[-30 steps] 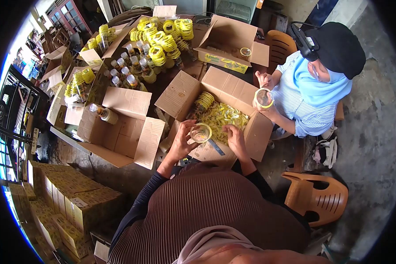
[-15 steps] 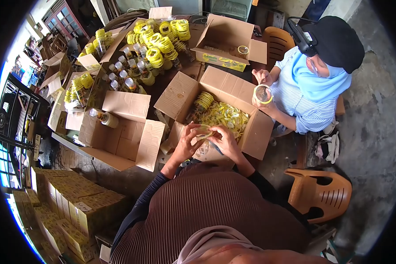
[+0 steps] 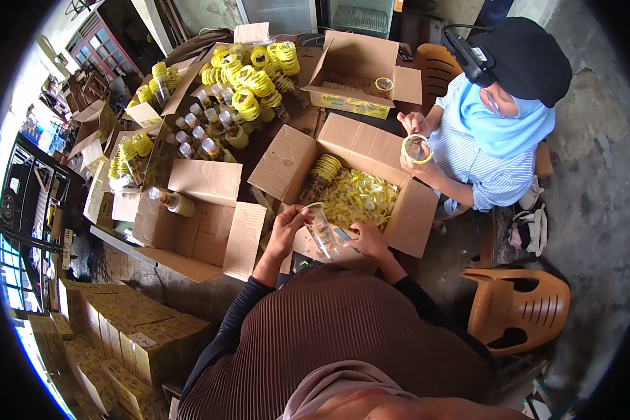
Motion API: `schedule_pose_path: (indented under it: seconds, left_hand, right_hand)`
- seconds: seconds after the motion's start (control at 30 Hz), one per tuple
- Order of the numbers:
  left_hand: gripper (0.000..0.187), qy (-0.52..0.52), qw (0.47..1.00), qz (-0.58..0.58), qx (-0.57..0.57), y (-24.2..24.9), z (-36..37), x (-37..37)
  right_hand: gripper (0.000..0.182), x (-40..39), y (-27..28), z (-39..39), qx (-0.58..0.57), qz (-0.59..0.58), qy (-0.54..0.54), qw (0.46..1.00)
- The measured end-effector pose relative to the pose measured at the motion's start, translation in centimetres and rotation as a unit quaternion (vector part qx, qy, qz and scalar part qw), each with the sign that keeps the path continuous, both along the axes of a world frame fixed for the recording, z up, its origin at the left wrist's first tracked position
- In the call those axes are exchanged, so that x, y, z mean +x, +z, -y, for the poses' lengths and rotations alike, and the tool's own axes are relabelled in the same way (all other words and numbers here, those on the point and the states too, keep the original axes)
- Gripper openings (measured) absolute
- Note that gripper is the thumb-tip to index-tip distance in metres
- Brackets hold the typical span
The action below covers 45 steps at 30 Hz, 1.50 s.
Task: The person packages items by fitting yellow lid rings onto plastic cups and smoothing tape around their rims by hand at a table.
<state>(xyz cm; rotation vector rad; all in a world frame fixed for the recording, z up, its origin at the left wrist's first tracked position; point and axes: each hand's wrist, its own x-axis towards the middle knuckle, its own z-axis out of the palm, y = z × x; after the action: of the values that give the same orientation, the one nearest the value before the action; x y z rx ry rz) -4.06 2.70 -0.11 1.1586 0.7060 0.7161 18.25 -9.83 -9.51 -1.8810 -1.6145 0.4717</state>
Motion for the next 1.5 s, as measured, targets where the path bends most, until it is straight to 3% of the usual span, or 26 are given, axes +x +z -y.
schedule_pose_path:
  seconds: [0.03, 0.1, 0.13, 0.27, 0.43, 0.5, 0.53, 0.6, 0.7, 0.87, 1.07, 1.3, 1.4, 1.5]
  left_hand:
    - [0.021, -0.001, 1.0, -0.001, 0.001, -0.1, -0.1, 0.0]
    - [0.022, 0.002, 0.998, 0.019, -0.06, -0.5, -0.2, -0.2]
    - [0.022, 0.0, 0.998, 0.017, -0.06, -0.5, -0.1, -0.2]
    - [0.024, -0.007, 0.998, 0.016, -0.053, -0.7, 0.1, -0.1]
    - [0.025, 0.013, 0.999, -0.052, 0.001, -0.1, 0.7, 0.5]
    - [0.024, 0.027, 0.987, -0.119, 0.106, -0.8, 0.6, 0.7]
    - [0.024, 0.026, 0.987, -0.121, 0.107, 0.1, 1.0, 1.0]
    - [0.021, 0.053, 0.934, -0.234, 0.266, 1.8, 2.0, 1.5]
    - [0.018, 0.071, 0.89, -0.259, 0.369, 2.0, 2.8, 2.0]
    - [0.016, 0.092, 0.839, -0.293, 0.45, 2.6, 4.0, 2.6]
    - [0.013, 0.113, 0.822, -0.277, 0.484, 3.1, 4.6, 3.5]
    - [0.012, 0.099, 0.816, -0.309, 0.479, 4.5, 5.8, 4.2]
    - [0.017, 0.083, 0.829, -0.299, 0.465, 4.2, 5.8, 4.3]
    - [0.018, 0.095, 0.834, -0.306, 0.449, 3.9, 5.4, 4.4]
  right_hand:
    - [0.044, 0.2, 0.6, -0.2, 0.001, -0.001, -0.001, 1.0]
    - [0.033, 0.8, 1.7, -0.8, -0.156, -0.023, 0.033, 0.987]
    - [0.033, 0.7, 1.7, -0.5, -0.156, -0.025, 0.032, 0.987]
    - [0.02, 0.6, 1.1, -0.3, -0.054, -0.057, -0.02, 0.997]
    - [0.011, -0.2, 5.3, -1.1, 0.057, -0.078, -0.117, 0.988]
    - [0.012, -0.7, 7.1, -1.4, 0.186, -0.074, -0.105, 0.974]
    - [0.012, -1.0, 8.1, -1.3, 0.187, -0.075, -0.106, 0.974]
    - [0.014, -1.6, 9.9, -1.2, 0.17, -0.119, -0.083, 0.975]
    - [0.012, -2.5, 10.8, -1.3, 0.27, -0.081, -0.095, 0.955]
    - [0.015, -3.1, 11.4, -1.2, 0.333, -0.047, -0.091, 0.937]
    - [0.018, -3.5, 10.8, -0.6, 0.316, 0.048, -0.051, 0.946]
    - [0.017, -3.4, 10.7, -0.7, 0.308, 0.076, -0.038, 0.947]
    - [0.013, -3.1, 10.3, -1.6, 0.287, -0.027, -0.092, 0.953]
    - [0.013, -3.0, 10.3, -1.7, 0.307, -0.054, -0.113, 0.943]
